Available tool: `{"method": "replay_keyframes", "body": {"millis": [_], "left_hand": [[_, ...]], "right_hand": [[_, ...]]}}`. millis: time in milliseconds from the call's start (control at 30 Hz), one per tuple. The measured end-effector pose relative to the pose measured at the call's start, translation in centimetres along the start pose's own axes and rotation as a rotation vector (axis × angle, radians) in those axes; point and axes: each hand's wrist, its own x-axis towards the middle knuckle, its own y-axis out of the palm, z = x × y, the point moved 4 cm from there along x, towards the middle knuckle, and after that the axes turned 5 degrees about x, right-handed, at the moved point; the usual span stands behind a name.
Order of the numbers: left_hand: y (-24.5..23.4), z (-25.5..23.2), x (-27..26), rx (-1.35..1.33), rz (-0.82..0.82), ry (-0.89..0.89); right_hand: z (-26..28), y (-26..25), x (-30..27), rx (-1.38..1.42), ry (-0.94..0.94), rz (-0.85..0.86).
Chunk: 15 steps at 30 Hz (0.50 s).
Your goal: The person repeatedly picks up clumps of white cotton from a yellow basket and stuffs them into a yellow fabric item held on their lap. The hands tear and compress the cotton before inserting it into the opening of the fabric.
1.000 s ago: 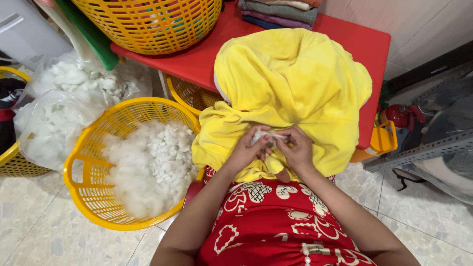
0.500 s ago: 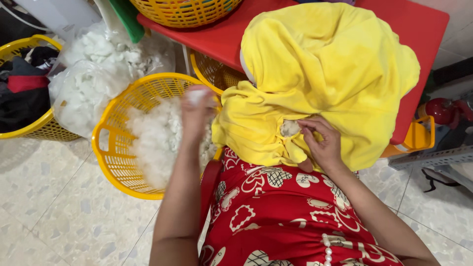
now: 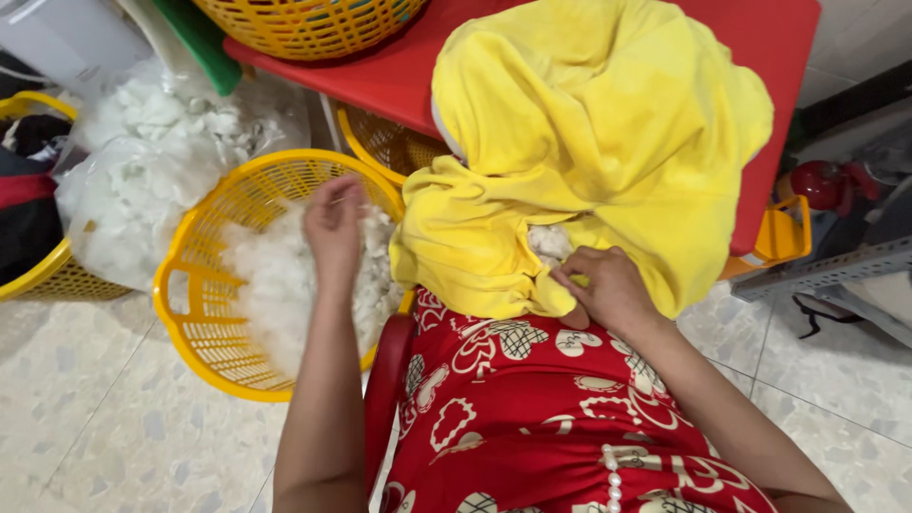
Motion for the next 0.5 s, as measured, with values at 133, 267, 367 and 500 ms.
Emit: {"method": "replay_keyframes", "body": {"millis": [133,267,367,500], "left_hand": [[11.7,-8.6,-6.6,0.073,0.474,0.174],[17.5,-11.9,-10.7,0.427,0.893,0.323],[18.6,-11.7,-12.0,0.756,0.905,0.306],[17.9,-9.8,-12.8,0.840,0.826,0.276]], "right_hand": [[0.8,-0.2,-0.4,0.032,-0.323,-0.031],[0.3,-0.1,-0.1,0.032,-0.170,0.067],[0.1,-1.4,1.2,0.066,0.001,0.082],[0.5,-1.4,4.4,-0.145,0.044,0.131]]}}
